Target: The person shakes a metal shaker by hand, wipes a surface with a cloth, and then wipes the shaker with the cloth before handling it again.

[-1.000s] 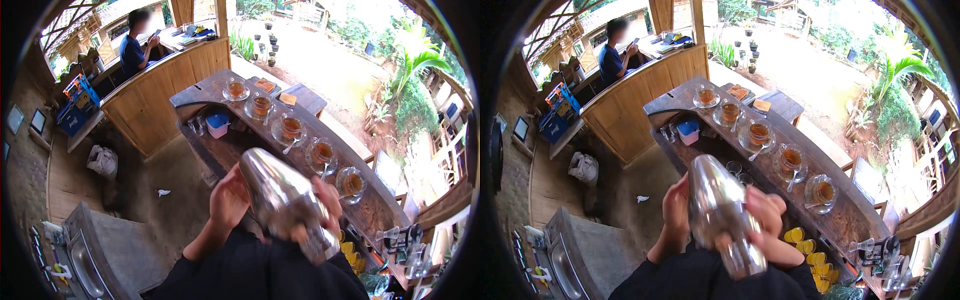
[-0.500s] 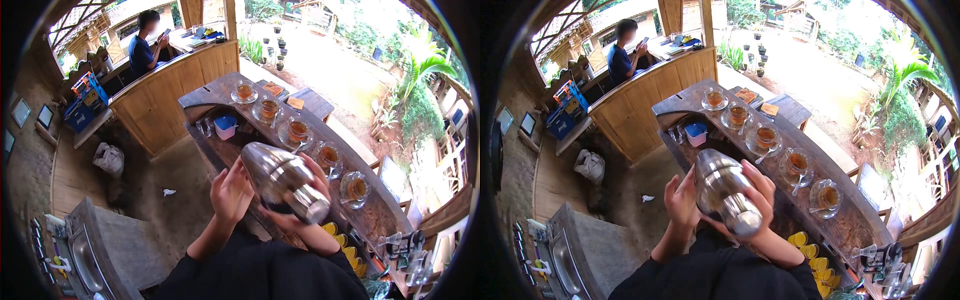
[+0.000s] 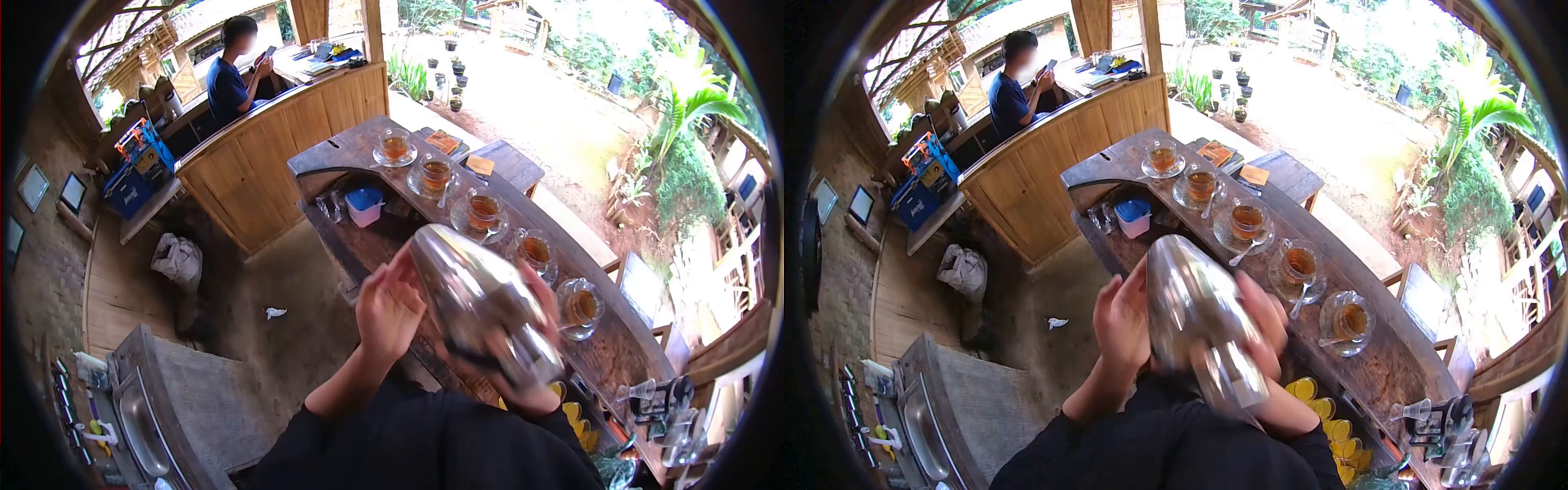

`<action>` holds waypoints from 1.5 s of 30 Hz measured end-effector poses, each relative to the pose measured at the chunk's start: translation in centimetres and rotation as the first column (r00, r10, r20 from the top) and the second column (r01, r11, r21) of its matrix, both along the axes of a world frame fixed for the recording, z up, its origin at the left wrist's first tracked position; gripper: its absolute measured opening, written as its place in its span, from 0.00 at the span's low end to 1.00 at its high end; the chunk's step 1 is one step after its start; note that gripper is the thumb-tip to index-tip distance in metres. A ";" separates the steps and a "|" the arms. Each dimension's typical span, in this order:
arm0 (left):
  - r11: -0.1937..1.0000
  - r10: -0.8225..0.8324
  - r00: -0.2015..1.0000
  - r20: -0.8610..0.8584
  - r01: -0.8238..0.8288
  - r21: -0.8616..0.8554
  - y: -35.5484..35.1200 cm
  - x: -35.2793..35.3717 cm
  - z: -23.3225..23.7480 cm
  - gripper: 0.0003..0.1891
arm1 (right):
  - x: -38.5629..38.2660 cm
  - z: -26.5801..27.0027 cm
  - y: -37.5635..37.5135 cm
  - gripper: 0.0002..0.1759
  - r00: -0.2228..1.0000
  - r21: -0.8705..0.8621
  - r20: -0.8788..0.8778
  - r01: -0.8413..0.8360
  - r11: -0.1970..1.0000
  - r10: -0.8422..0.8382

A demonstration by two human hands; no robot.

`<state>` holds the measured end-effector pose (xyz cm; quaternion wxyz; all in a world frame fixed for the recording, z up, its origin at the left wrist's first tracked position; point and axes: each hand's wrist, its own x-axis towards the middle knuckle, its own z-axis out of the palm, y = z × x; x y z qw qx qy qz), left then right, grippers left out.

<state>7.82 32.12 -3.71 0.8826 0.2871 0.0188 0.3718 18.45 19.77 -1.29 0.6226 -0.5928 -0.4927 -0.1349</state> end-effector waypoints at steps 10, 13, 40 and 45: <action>0.999 0.013 0.999 0.031 -0.014 0.034 2.5 0.7 -0.2 0.36 | 2.4 1.5 3.1 0.48 0.964 0.090 0.188 -0.205 0.975 0.185; 0.986 0.002 0.994 0.110 -0.020 0.165 1.1 -0.1 1.6 0.39 | 2.2 4.2 -1.8 0.40 0.967 -0.038 0.064 -0.243 0.969 0.245; 0.971 -0.234 0.951 0.201 0.220 0.093 1.1 0.5 1.3 0.33 | 1.3 -2.0 -1.2 0.55 0.956 0.318 0.189 0.159 0.935 -0.227; 0.998 0.017 1.000 -0.022 -0.016 0.054 1.1 1.3 1.4 0.38 | 0.4 2.3 0.3 0.55 0.979 0.010 0.204 0.022 1.000 -0.023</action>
